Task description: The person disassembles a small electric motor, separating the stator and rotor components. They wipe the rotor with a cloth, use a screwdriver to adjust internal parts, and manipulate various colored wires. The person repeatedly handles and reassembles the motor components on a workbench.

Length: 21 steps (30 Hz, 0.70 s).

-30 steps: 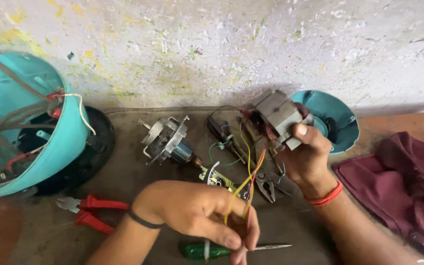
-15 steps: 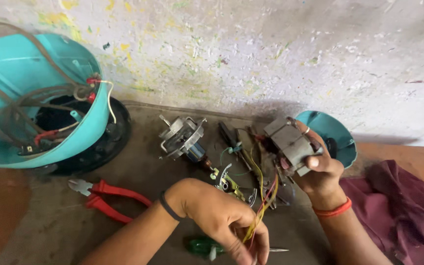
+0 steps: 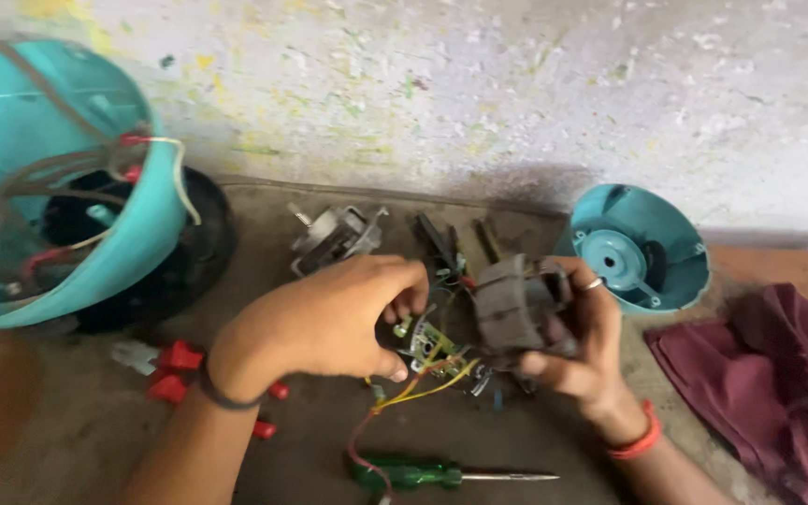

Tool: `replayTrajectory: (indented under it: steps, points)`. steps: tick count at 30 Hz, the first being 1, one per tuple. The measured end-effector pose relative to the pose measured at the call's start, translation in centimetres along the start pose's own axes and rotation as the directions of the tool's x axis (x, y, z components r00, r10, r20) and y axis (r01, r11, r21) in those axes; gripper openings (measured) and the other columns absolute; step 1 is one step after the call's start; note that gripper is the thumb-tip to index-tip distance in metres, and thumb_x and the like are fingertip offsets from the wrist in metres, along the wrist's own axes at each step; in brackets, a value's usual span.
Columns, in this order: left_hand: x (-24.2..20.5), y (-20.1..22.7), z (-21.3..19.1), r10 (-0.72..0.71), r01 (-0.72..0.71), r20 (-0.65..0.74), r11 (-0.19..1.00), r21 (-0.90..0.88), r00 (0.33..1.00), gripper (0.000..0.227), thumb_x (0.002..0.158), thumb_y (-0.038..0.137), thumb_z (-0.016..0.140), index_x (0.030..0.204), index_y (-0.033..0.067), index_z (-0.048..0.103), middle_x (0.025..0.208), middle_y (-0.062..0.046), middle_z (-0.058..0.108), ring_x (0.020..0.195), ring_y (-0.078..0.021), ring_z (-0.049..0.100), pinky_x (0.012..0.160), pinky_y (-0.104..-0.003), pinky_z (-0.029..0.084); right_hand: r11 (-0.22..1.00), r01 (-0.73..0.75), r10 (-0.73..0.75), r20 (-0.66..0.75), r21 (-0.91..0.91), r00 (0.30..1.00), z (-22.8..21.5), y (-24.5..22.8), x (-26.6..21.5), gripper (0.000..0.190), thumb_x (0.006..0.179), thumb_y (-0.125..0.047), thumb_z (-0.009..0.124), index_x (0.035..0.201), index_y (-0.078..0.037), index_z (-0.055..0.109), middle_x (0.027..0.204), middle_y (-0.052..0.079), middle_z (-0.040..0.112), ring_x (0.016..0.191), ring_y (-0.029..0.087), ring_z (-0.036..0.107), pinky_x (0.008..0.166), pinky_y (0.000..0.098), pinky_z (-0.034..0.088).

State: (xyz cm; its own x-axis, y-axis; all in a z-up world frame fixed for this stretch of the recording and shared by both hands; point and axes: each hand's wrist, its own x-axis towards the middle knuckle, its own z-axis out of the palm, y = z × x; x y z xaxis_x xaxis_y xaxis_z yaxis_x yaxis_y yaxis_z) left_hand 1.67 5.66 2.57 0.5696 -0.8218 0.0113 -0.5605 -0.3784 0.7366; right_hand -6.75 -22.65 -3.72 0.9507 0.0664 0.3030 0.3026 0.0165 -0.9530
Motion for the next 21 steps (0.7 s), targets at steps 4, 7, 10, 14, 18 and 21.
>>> replayTrajectory:
  steps: [4, 7, 10, 14, 18, 21]
  points:
    - [0.9, -0.2, 3.2, 0.082, -0.038, -0.175, 0.969, 0.242, 0.981, 0.078, 0.061, 0.002, 0.080, 0.131, -0.0045, 0.047, 0.115, -0.023, 0.059, 0.108, -0.0419, 0.062, 0.088, -0.046, 0.052, 0.939, 0.172, -0.190, -0.033, -0.299, 0.981, 0.5, 0.9, -0.4, 0.085, 0.065, -0.028, 0.088, 0.135, 0.001, 0.049, 0.118, 0.008, 0.061, 0.109, 0.017, 0.059, 0.099, 0.0316, 0.049]
    - [1.9, -0.3, 4.6, 0.058, -0.017, -0.170, 0.972, 0.234, 0.984, 0.080, 0.064, -0.004, 0.074, 0.138, -0.0031, 0.043, 0.120, -0.024, 0.058, 0.109, -0.0428, 0.062, 0.089, -0.046, 0.052, 0.920, 0.177, -0.228, -0.109, -0.350, 0.968, 0.0, 1.6, -0.7, 0.085, 0.066, -0.032, 0.088, 0.135, 0.000, 0.049, 0.117, 0.007, 0.060, 0.108, 0.016, 0.058, 0.099, 0.0311, 0.049]
    - [2.2, 0.0, 4.7, -0.040, 0.066, -0.141, 0.980, 0.189, 0.989, 0.085, 0.065, -0.002, 0.077, 0.142, -0.0024, 0.039, 0.130, -0.025, 0.050, 0.108, -0.0435, 0.062, 0.085, -0.047, 0.053, 0.907, 0.219, -0.318, -0.246, -0.359, 0.916, -0.4, 2.4, -0.6, 0.084, 0.071, -0.034, 0.088, 0.138, -0.001, 0.049, 0.119, 0.007, 0.059, 0.109, 0.015, 0.058, 0.105, 0.0315, 0.049]
    - [2.6, 0.7, 4.3, -0.044, 0.075, -0.193, 0.985, 0.157, 0.980, 0.073, 0.065, -0.006, 0.073, 0.132, 0.0008, 0.044, 0.132, -0.026, 0.047, 0.106, -0.0429, 0.063, 0.085, -0.046, 0.054, 0.844, 0.286, -0.429, -0.251, -0.454, 0.868, -1.7, 2.2, -0.3, 0.079, 0.076, -0.034, 0.089, 0.135, -0.001, 0.047, 0.123, 0.006, 0.057, 0.109, 0.013, 0.054, 0.105, 0.0283, 0.048]
    - [2.9, 0.4, 4.4, 0.093, -0.073, -0.255, 0.994, 0.084, 0.963, 0.060, 0.067, -0.001, 0.077, 0.121, 0.0013, 0.050, 0.123, -0.021, 0.057, 0.107, -0.0422, 0.064, 0.085, -0.046, 0.053, 0.835, 0.287, -0.421, -0.210, -0.470, 0.882, -1.5, 1.8, -0.3, 0.080, 0.073, -0.033, 0.088, 0.133, -0.001, 0.048, 0.121, 0.007, 0.058, 0.110, 0.014, 0.057, 0.103, 0.0282, 0.049]
    - [3.1, -0.6, 4.6, 0.180, -0.179, -0.187, 0.984, 0.026, 0.966, 0.064, 0.064, 0.000, 0.077, 0.122, 0.0006, 0.050, 0.115, -0.019, 0.062, 0.111, -0.0420, 0.062, 0.089, -0.046, 0.052, 0.863, 0.264, -0.375, -0.195, -0.431, 0.906, -0.9, 1.9, -0.4, 0.082, 0.068, -0.032, 0.088, 0.134, -0.001, 0.049, 0.116, 0.006, 0.059, 0.105, 0.014, 0.058, 0.098, 0.0277, 0.049]
